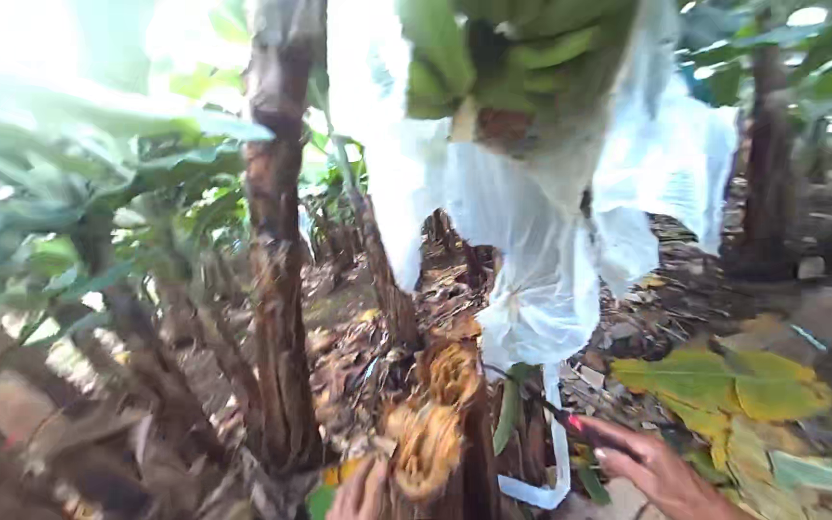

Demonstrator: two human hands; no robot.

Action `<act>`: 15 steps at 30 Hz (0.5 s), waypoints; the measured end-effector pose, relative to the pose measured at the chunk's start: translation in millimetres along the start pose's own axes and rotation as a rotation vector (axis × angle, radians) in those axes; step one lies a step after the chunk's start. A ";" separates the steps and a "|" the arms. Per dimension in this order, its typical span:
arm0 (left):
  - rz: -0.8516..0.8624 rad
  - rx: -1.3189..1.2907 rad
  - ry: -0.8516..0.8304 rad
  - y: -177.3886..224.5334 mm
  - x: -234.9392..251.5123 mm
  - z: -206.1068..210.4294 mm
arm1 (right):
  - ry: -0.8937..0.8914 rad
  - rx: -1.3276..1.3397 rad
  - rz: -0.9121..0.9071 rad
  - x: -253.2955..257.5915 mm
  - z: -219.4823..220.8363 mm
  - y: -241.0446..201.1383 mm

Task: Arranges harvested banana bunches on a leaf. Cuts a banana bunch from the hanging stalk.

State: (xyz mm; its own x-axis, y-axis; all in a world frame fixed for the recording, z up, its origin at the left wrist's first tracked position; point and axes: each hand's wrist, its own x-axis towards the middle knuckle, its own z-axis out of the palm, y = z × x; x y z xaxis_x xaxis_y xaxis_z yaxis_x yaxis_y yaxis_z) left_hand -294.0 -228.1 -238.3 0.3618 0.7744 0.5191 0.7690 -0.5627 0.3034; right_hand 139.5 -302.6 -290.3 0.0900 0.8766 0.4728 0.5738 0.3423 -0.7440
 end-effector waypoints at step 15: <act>0.801 0.872 0.519 283.5 431.3 -177.2 | 0.555 -0.263 -0.512 270.9 -159.3 -66.3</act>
State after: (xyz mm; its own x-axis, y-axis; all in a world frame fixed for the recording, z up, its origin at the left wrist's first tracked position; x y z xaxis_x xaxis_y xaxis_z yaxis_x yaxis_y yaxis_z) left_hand -13.3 -104.9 213.1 0.7844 -0.0015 0.6202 0.5932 -0.2898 -0.7511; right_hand 255.5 -141.8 -37.7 0.1159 0.3127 0.9428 0.8203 0.5051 -0.2684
